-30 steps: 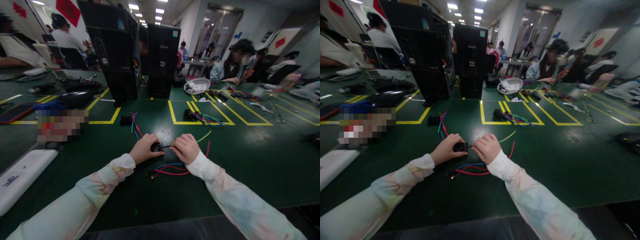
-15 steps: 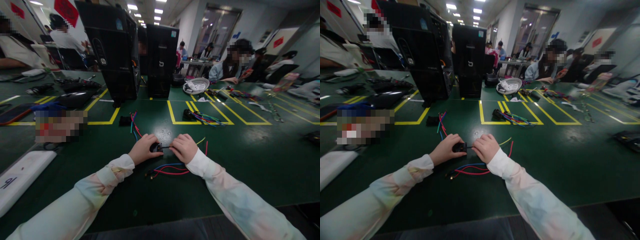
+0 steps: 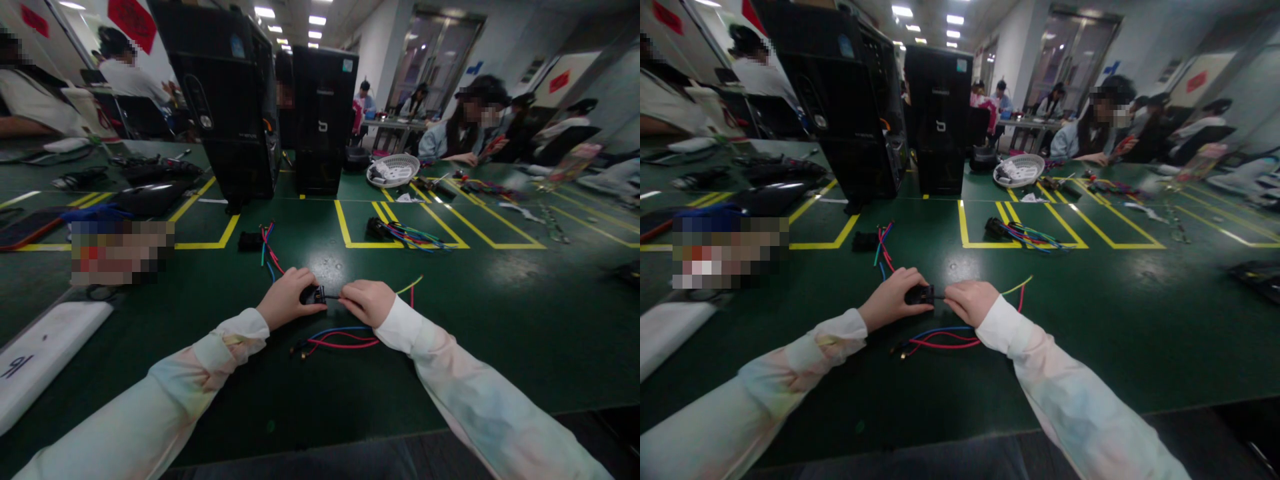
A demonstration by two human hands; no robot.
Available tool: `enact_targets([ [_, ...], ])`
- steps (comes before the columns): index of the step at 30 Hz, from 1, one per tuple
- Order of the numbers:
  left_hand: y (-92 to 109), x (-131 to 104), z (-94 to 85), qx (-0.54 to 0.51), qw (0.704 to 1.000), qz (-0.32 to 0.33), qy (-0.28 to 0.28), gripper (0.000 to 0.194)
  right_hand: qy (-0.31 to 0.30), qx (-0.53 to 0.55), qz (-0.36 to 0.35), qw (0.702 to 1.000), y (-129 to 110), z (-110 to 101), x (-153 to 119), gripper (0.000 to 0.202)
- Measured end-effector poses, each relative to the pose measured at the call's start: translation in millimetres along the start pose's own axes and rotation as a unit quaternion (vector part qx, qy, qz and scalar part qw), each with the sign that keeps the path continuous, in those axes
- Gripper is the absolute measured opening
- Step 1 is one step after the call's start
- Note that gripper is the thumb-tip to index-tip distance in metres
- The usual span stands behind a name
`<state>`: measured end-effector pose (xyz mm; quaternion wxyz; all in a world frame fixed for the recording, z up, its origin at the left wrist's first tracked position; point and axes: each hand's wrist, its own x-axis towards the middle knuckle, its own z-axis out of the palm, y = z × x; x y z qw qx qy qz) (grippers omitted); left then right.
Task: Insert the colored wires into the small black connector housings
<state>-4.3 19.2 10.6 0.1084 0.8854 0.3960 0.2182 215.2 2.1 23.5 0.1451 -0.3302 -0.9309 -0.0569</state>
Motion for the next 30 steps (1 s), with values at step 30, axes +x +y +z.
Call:
enact_targets([
  [30,1.7,0.2,-0.8,0.016,1.0,-0.005,-0.004,0.039,0.057,0.082,0.09,0.991,-2.9,4.5,2.3,0.014],
])
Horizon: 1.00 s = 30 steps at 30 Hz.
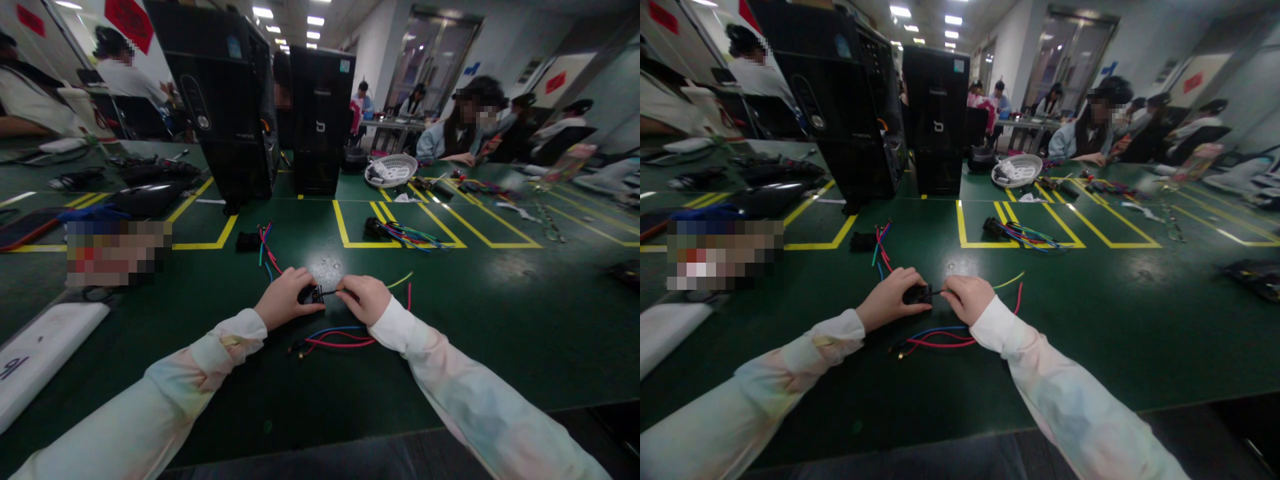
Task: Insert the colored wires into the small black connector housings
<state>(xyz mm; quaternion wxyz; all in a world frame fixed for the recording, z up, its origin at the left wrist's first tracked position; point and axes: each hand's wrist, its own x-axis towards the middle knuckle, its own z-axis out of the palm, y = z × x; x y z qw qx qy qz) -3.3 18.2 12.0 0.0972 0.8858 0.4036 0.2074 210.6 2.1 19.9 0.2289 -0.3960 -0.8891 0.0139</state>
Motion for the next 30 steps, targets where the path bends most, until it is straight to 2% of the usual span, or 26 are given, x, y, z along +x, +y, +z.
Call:
enact_targets([
  [5,-0.1,-0.4,0.1,0.005,1.0,-0.005,0.0,0.039,-0.037,0.021,-0.054,0.998,2.7,-0.8,-0.3,0.008],
  [14,-1.5,0.5,1.4,-0.013,1.0,0.005,0.001,0.039,-0.014,-0.045,0.003,0.999,3.0,1.4,1.9,0.012],
  [22,-2.2,-0.4,2.2,-0.021,1.0,-0.005,0.01,0.038,-0.011,-0.039,-0.109,0.993,6.0,2.3,-0.7,0.015],
  [30,-3.7,0.1,1.3,-0.037,0.999,0.009,0.002,0.037,0.014,-0.113,-0.066,0.991,5.9,2.5,2.2,0.023],
])
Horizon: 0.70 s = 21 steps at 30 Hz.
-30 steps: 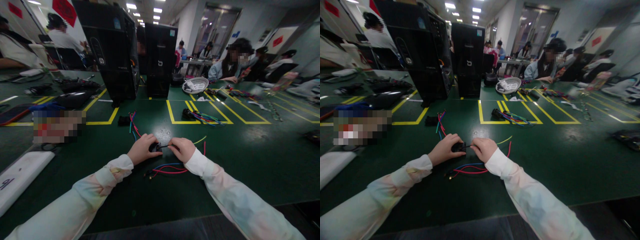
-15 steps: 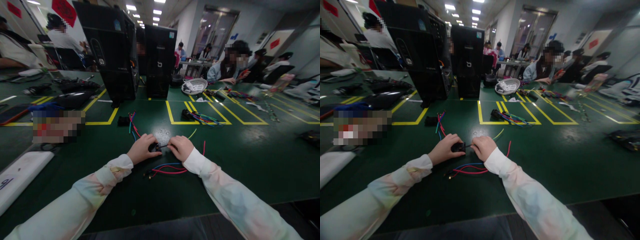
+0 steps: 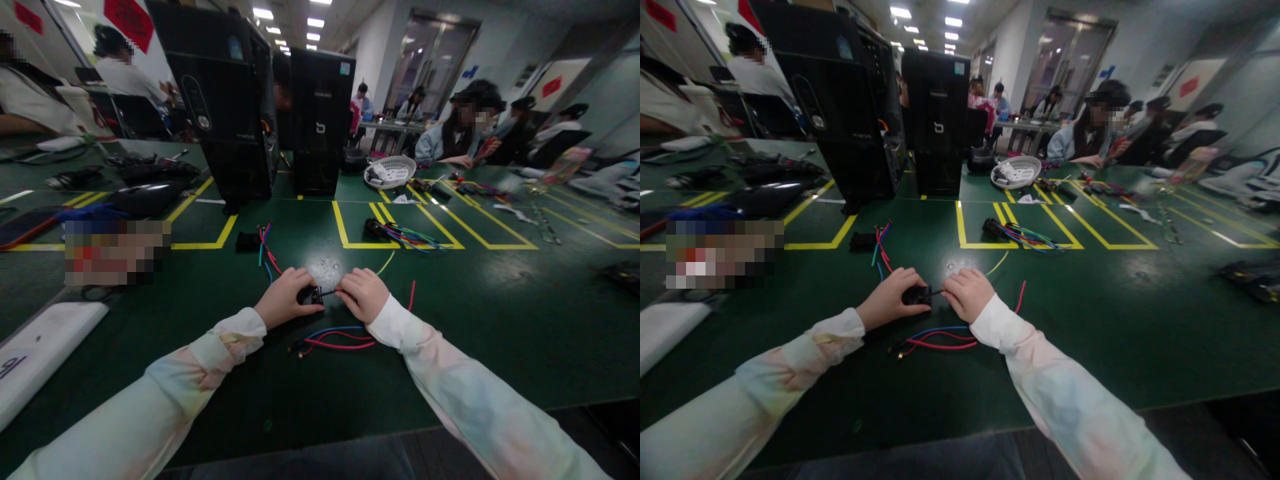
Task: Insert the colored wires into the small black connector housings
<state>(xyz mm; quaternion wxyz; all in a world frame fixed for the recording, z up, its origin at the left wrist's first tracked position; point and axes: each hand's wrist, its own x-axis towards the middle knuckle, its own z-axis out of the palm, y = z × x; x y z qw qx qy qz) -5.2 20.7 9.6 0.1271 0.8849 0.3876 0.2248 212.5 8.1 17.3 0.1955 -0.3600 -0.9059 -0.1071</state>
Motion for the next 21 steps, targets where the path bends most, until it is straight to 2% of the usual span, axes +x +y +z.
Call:
enact_targets([
  [11,2.7,-2.5,0.7,0.018,0.999,-0.023,0.017,0.036,0.015,0.087,-0.074,0.993,3.4,-3.0,-2.3,0.021],
  [18,3.9,-1.5,-0.9,0.018,1.0,0.006,0.002,0.036,0.013,0.039,-0.015,0.999,6.0,-1.6,-1.0,0.022],
  [21,4.3,-2.0,-0.6,0.024,1.0,0.0,0.007,0.035,0.007,0.044,-0.02,0.999,3.5,-3.2,-1.4,0.022],
])
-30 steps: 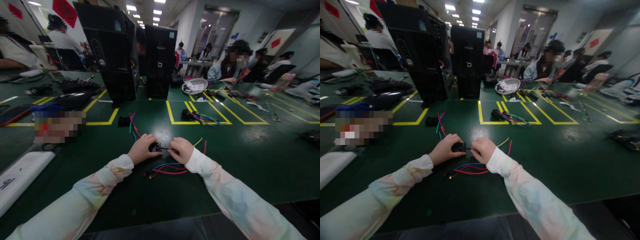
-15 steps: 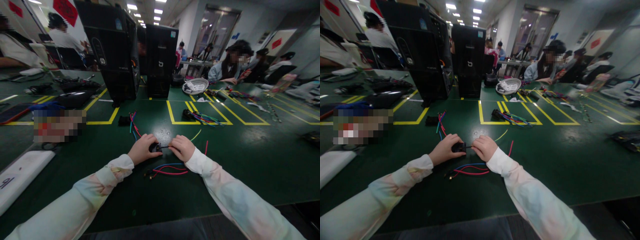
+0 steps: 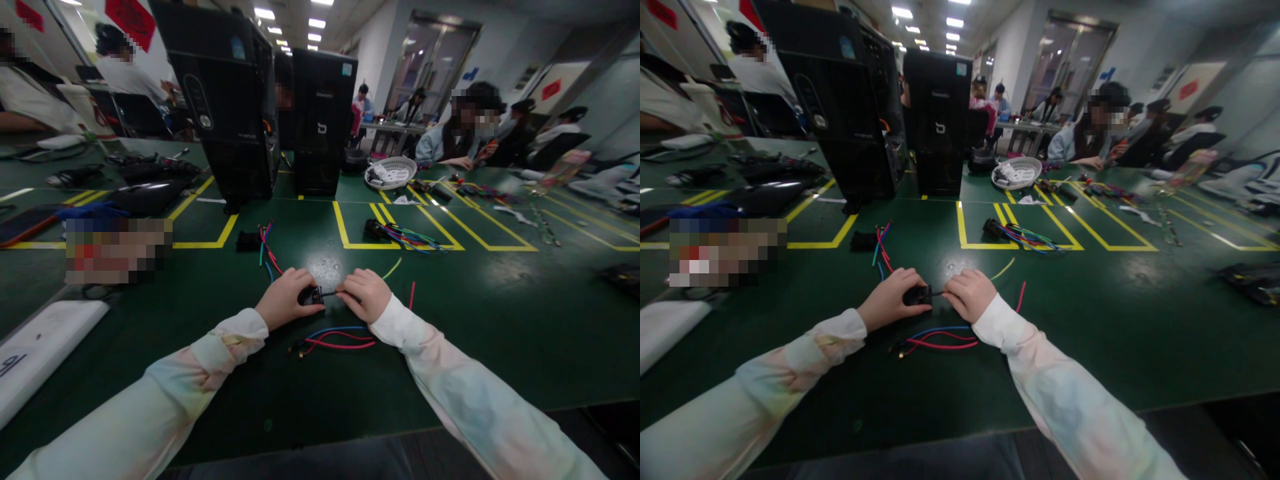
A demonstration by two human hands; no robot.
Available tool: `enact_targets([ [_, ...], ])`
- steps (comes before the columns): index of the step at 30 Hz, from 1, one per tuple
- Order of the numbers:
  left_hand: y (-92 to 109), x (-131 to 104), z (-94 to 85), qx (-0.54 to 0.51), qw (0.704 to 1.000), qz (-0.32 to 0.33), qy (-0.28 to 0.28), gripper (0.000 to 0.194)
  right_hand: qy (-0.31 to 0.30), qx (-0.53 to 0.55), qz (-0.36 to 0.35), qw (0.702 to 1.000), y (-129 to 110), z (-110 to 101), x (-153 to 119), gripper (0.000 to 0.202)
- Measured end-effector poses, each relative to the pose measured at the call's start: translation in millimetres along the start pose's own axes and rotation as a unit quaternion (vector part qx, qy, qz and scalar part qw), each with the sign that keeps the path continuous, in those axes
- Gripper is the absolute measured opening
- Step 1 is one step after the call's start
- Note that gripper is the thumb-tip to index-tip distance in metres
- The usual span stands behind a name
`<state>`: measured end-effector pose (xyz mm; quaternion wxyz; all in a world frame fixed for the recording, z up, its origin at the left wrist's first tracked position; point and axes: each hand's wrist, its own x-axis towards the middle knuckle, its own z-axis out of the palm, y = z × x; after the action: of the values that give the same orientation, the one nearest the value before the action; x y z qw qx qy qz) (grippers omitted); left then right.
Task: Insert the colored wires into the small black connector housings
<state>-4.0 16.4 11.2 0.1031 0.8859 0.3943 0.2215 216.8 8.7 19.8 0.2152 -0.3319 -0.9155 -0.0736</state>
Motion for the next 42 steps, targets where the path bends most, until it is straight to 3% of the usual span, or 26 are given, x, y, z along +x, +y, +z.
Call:
enact_targets([
  [4,-0.3,-0.8,0.7,0.004,1.0,-0.012,0.006,0.035,-0.021,0.047,-0.04,0.998,0.5,0.8,-1.2,0.021],
  [10,-2.1,0.0,1.8,-0.004,1.0,-0.006,0.001,0.036,-0.088,0.029,-0.014,0.996,4.1,8.5,-0.9,0.018],
  [20,-0.6,0.3,0.5,0.012,1.0,-0.012,-0.003,0.039,0.047,-0.082,0.008,0.996,-20.3,-11.5,2.1,0.024],
  [24,-0.7,0.3,0.6,0.017,1.0,-0.012,-0.004,0.038,0.038,-0.069,0.005,0.997,-18.2,-10.4,1.5,0.022],
  [33,-0.7,0.3,2.1,0.017,1.0,-0.011,0.002,0.035,-0.067,-0.038,-0.003,0.997,-4.9,-2.5,0.9,0.016],
  [39,-0.5,0.5,1.3,0.031,0.999,-0.009,0.0,0.037,0.019,-0.064,0.016,0.998,-10.9,-6.6,0.5,0.021],
  [42,-1.2,0.2,1.6,0.037,0.999,-0.008,-0.001,0.037,0.031,-0.068,0.013,0.997,-12.2,-7.7,0.9,0.022],
])
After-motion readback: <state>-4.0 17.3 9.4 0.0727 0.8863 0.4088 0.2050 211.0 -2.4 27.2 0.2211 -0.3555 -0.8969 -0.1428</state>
